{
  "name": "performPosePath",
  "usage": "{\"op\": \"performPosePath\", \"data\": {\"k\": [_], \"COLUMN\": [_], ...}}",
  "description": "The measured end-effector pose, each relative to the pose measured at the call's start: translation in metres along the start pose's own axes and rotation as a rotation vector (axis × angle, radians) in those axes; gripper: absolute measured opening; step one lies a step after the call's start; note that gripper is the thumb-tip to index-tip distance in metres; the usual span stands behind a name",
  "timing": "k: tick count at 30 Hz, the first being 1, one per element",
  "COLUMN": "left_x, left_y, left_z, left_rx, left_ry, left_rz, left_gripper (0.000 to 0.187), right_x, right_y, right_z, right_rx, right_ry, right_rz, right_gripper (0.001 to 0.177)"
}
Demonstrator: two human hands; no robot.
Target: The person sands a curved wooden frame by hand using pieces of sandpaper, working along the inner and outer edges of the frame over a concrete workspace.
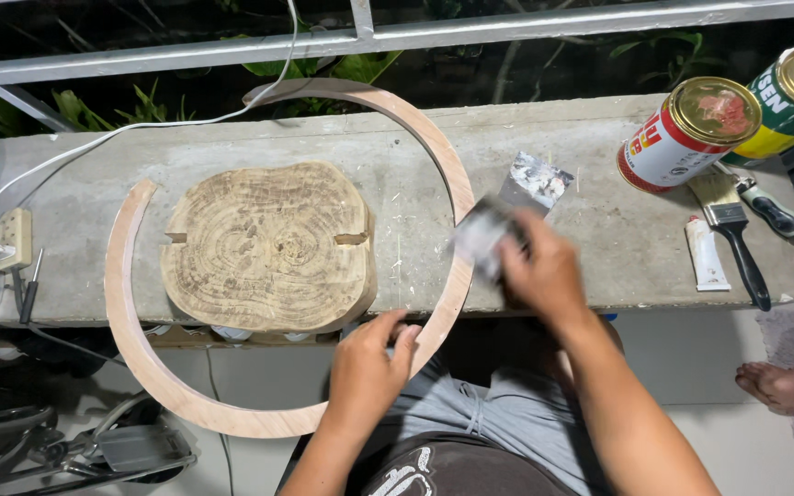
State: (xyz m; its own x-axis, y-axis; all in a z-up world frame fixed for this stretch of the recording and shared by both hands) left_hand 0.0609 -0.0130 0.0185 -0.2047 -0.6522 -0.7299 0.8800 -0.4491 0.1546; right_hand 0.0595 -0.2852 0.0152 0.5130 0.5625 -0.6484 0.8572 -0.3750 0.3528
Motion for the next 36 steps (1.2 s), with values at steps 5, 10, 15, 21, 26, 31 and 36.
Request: {"op": "performPosePath", "data": {"k": [5,10,15,21,26,31,36], "left_x": [0.018,0.038,0.067,0.062,0.074,0.060,0.039], "left_y": [0.000,0.007,0.025,0.056,0.069,0.062,0.055], "left_z": [0.010,0.012,0.014,0.045,0.037,0.044,0.061], "left_rx": [0.088,0.129,0.096,0.070,0.068,0.054,0.072], "left_ry": [0.005,0.040,0.114,0.148,0.135,0.049,-0.033], "left_rz": [0.002,0.006,-0.083,-0.096,-0.100,-0.094,-0.063], "left_gripper": [0.033,0.034,0.052,0.066,0.062,0.058,0.054], "right_x": [-0.044,-0.023,-0.008,0.002,0.003,0.005,0.023], "right_y": [0.020,-0.003,-0.025,-0.034,-0.043,-0.059,-0.071], "right_z": [0.026,0.038,0.054,0.068,0.030,-0.038,-0.048], "right_rx": [0.165,0.443,0.578,0.500,0.165,-0.298,-0.393], "right_ry": [0.154,0.561,0.618,0.708,0.376,0.173,0.185], "right_rz": [0.364,0.276,0.214,0.293,0.294,0.254,0.241], "right_gripper": [0.029,0.028,0.033,0.028,0.019,0.055,0.059]}}
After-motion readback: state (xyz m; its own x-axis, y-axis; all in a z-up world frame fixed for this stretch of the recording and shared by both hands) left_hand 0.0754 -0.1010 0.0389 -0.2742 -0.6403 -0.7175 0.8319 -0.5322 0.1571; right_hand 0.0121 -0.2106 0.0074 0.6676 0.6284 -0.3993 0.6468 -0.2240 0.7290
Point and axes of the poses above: each hand's wrist, its own y-axis towards the middle knuckle, its own x-axis out of the palm, z = x × y, the point moved 7 cm from there along y, towards the middle knuckle, and after that the axes turned 1 degree about x, right-handed, at the moved point
